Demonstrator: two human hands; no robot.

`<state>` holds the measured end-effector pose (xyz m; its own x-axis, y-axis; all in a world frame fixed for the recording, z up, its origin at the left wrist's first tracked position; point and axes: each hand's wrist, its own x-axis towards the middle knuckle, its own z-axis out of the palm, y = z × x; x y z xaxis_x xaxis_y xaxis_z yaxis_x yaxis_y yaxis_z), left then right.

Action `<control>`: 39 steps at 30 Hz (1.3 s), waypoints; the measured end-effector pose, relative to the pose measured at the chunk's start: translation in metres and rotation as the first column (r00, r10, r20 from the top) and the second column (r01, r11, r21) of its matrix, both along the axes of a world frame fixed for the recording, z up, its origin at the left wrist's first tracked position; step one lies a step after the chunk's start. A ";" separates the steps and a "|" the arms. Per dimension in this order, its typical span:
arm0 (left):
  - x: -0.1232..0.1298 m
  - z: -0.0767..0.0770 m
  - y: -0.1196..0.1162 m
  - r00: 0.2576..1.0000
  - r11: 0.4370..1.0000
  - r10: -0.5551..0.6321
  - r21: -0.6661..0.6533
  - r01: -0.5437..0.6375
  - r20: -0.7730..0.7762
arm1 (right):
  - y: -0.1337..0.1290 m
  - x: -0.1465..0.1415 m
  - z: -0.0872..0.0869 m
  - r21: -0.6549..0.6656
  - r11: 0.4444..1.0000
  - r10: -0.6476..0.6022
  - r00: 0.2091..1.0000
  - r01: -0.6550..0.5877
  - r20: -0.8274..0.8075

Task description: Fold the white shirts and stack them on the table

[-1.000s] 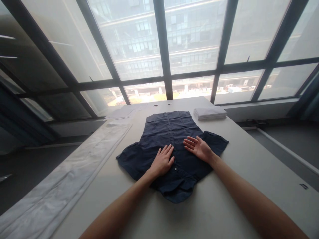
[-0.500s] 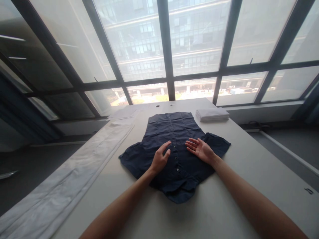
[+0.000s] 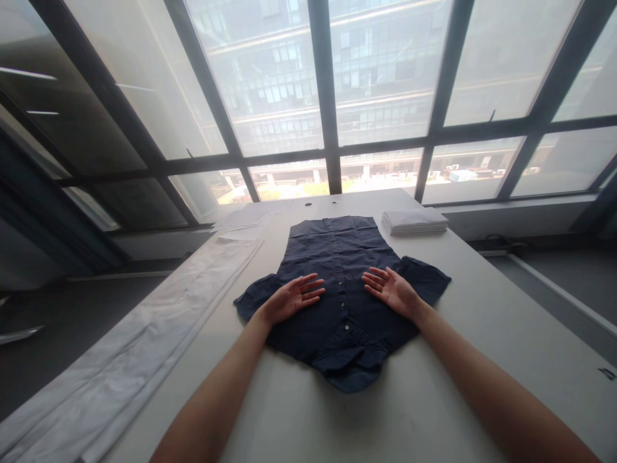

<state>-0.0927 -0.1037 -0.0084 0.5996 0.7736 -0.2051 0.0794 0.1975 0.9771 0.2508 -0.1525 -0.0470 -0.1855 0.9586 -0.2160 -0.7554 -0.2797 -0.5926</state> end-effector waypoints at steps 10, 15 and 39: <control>-0.085 -0.003 0.037 0.772 0.849 0.528 -0.227 -0.477 0.353 | -0.001 0.000 0.000 -0.004 1.000 -0.002 1.000 0.002 0.003; -0.060 0.002 0.044 0.653 0.685 0.710 -0.044 -0.727 0.264 | 0.000 -0.001 0.000 -0.004 1.000 0.000 1.000 0.000 -0.002; 0.046 -0.032 -0.013 0.484 0.593 0.503 0.693 0.410 -0.717 | 0.018 0.060 -0.015 0.053 0.801 -0.597 0.802 0.597 -0.023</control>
